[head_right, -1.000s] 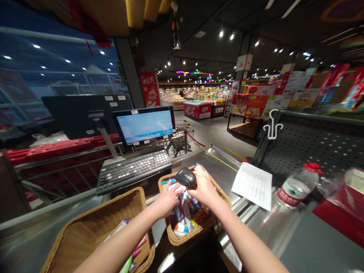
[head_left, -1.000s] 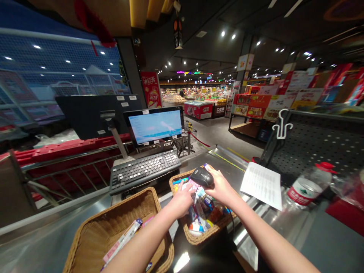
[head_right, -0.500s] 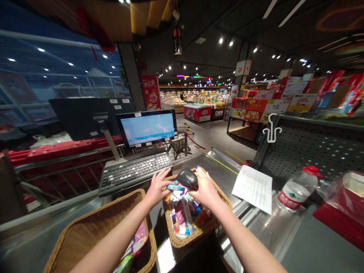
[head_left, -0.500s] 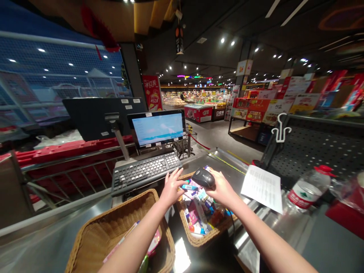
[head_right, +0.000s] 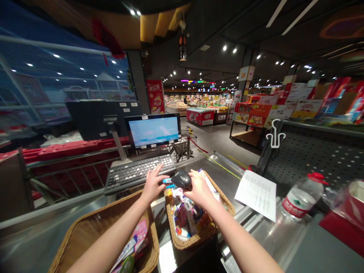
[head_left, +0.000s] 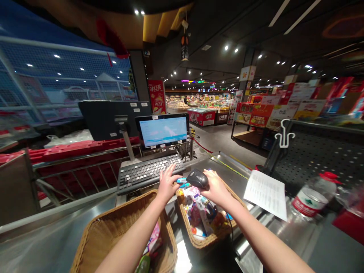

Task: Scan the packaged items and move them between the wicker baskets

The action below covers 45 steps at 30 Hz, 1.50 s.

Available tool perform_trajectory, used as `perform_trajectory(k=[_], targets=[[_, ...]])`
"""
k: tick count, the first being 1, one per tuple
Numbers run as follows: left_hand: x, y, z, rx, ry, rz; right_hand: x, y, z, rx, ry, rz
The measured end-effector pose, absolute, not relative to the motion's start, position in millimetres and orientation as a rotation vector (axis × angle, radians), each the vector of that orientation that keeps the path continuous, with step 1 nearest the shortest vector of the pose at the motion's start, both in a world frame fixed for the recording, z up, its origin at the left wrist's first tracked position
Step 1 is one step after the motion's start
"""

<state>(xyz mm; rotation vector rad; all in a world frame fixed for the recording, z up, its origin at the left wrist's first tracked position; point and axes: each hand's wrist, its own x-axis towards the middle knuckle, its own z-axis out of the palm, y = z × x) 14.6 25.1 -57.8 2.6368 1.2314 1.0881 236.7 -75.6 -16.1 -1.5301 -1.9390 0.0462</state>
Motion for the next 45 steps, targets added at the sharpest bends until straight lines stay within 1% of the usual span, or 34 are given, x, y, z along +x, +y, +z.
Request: perform_trajectory(k=[15,22,35,45], targets=[[-19,17,-59,2.603,1.355,1.193,210,-86,-12,-1.37,-2.058,0.139],[-30,11,-54,2.595,1.371,1.178,196,-98,-1,-1.328,-2.083,0.153],[-52,8,-56,2.564,1.435,1.21,181,-101,0,-1.342,-2.105,0.204],[-74,-1,-60,2.532,1.486,1.201,167,-99,1,-1.245,-2.141,0.195]])
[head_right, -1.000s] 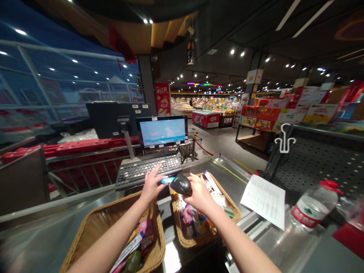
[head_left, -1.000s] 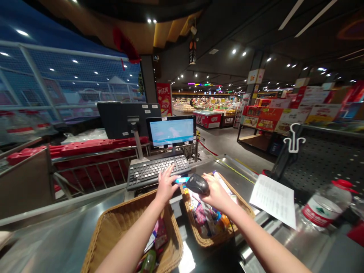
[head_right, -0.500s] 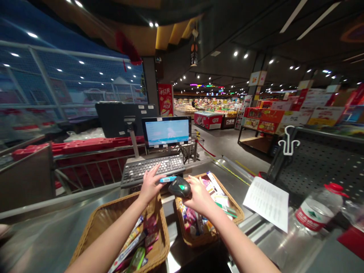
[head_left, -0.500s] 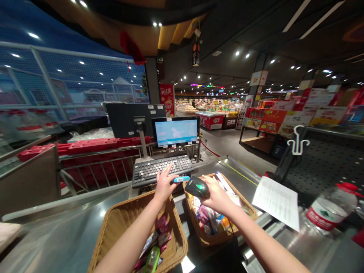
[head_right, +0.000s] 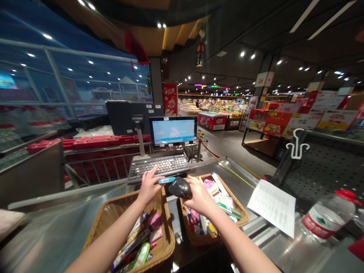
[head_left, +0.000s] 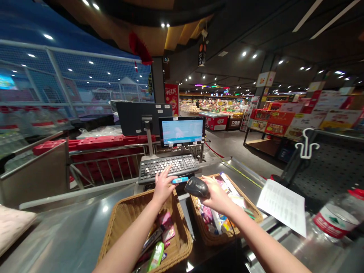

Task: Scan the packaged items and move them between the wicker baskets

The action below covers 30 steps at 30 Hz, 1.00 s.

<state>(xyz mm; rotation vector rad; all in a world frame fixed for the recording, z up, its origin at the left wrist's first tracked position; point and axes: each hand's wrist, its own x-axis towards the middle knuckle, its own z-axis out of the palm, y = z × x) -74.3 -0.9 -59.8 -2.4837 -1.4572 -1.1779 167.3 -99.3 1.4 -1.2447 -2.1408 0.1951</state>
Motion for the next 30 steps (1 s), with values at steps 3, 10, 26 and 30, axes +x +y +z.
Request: perform_trajectory(k=[3,10,26,30], targets=[[-83,-2,-62,-2.454,-1.481,-1.178,162,-96,0,-1.224,-2.164,0.185],[-113,-15,-69,-2.415,-1.574,-1.137,142,-90,-2,-1.293,-2.199,0.245],[-180,-60,-119,-2.431,-1.889,-0.866,84,-70,-30,-1.231,-2.38,0.283],[-186,-65,-131,-2.492,-1.977,-0.75,73,-70,-33,-1.252,-2.411,0.322]])
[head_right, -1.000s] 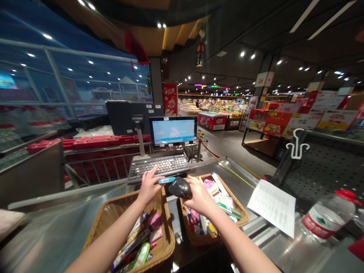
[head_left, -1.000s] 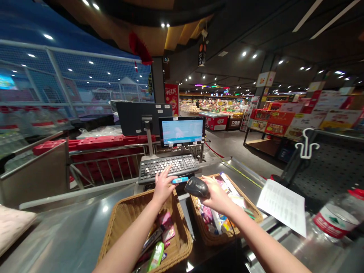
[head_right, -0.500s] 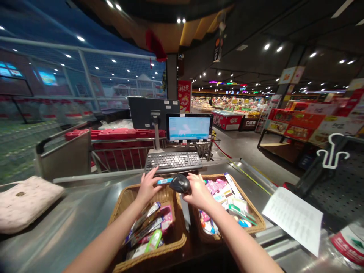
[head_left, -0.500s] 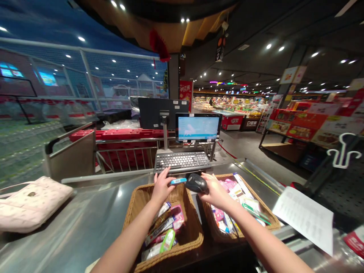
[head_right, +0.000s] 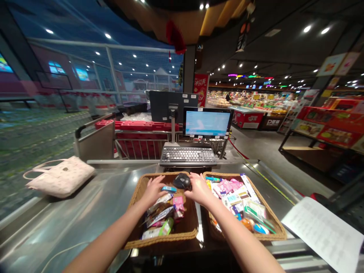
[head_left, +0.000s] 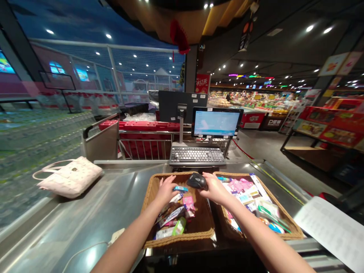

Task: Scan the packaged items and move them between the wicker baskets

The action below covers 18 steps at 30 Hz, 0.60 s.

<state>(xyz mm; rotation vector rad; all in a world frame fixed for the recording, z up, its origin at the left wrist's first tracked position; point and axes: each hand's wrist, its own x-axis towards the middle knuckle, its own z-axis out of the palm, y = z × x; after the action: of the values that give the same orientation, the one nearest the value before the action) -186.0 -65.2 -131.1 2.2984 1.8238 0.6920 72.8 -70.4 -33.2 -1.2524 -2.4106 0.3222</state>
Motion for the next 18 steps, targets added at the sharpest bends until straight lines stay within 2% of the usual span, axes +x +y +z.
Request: perform_trajectory(k=[10,18], targets=[[-189,-75,-165,2.204,1.801,0.194,62,-67,-43,-1.291,-2.441,0.402],[-184,-79,-163,2.121,1.778,-0.14,72,-68,-44,-1.327,-2.399,0.458]])
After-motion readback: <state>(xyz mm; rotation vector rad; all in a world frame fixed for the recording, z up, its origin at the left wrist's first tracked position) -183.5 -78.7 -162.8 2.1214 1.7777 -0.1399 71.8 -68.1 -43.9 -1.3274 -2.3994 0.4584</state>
